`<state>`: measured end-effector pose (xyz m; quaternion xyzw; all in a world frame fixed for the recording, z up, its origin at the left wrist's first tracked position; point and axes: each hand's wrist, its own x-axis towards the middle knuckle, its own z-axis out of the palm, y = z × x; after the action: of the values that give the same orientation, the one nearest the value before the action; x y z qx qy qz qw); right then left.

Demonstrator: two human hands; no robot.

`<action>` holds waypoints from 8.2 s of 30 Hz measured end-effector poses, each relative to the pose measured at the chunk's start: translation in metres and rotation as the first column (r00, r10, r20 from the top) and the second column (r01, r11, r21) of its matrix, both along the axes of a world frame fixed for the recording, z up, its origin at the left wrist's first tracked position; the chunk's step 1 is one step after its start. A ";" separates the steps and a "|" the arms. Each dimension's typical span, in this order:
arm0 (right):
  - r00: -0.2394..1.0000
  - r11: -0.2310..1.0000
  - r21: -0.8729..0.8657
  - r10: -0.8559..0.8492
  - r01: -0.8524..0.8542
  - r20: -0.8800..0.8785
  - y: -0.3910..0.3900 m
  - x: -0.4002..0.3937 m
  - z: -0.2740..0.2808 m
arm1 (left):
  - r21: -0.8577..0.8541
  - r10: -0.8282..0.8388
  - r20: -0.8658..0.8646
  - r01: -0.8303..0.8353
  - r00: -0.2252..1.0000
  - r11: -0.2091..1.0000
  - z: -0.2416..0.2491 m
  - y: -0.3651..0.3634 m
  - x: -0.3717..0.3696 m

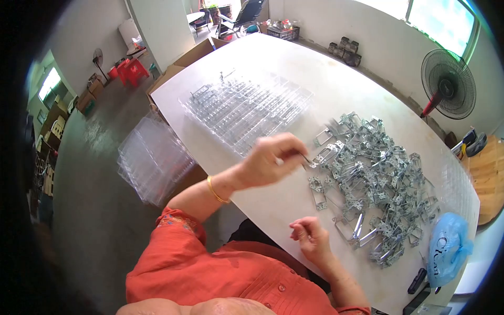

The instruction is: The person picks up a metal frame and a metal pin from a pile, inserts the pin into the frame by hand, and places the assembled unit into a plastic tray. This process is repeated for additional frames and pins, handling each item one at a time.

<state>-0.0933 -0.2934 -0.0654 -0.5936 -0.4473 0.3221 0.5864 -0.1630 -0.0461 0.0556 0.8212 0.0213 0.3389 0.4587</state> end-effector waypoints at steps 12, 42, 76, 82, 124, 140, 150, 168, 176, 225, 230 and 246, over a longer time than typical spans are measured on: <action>0.882 0.918 0.026 0.373 -0.397 0.288 0.081 -0.056 0.014 | 0.163 0.597 -0.246 -0.575 0.764 0.802 0.028 0.252 -0.055; 0.832 0.820 -0.146 0.539 -0.553 -0.129 0.110 -0.062 -0.009 | 0.390 0.601 -0.594 -0.461 0.535 0.797 -0.024 0.408 -0.001; 0.881 0.877 0.095 0.463 -0.472 0.097 0.089 -0.064 -0.002 | 0.438 0.066 -0.201 0.030 0.977 0.899 0.069 0.029 0.058; 0.854 0.890 -0.088 0.455 -0.448 0.252 0.058 -0.043 0.006 | 0.216 -0.027 -0.125 0.054 0.992 0.975 0.012 -0.019 0.086; 0.958 0.955 0.076 0.287 -0.288 0.025 0.029 -0.023 -0.003 | -0.837 -0.278 -0.034 0.125 0.960 0.533 -0.073 0.004 0.123; 0.725 0.626 0.515 -0.688 0.586 0.012 -0.036 0.085 0.073 | -0.901 -0.752 0.382 0.399 0.537 -0.172 -0.106 -0.059 0.095; 0.629 0.648 0.538 -0.734 0.539 0.254 -0.028 0.087 0.037 | -0.918 -0.795 0.365 0.329 0.484 -0.222 -0.107 -0.063 0.088; 0.560 0.677 0.535 -0.729 0.505 0.394 -0.032 0.086 0.037 | -0.920 -0.829 0.333 0.349 0.450 -0.180 -0.111 -0.063 0.085; 0.530 0.681 0.538 -0.729 0.497 0.434 -0.032 0.085 0.037 | -0.908 -0.833 0.340 0.384 0.437 -0.169 -0.116 -0.062 0.085; 0.748 0.778 0.224 -0.627 0.588 0.216 -0.037 0.082 0.042 | -0.823 -0.776 0.501 0.489 0.383 -0.290 -0.116 -0.053 0.085; 0.774 0.808 0.146 -0.589 0.571 0.231 -0.037 0.080 0.045 | -0.825 -0.750 0.486 0.518 0.449 -0.225 -0.117 -0.052 0.087; 0.827 0.832 0.035 -0.554 0.554 0.098 -0.038 0.079 0.050 | -0.848 -0.795 0.199 0.507 0.573 0.153 -0.106 -0.054 0.084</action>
<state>-0.0144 -0.3317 -0.0158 -0.7121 -0.2868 0.1058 0.6320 -0.0787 -0.0999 -0.0505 0.4499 -0.1112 -0.0813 0.8824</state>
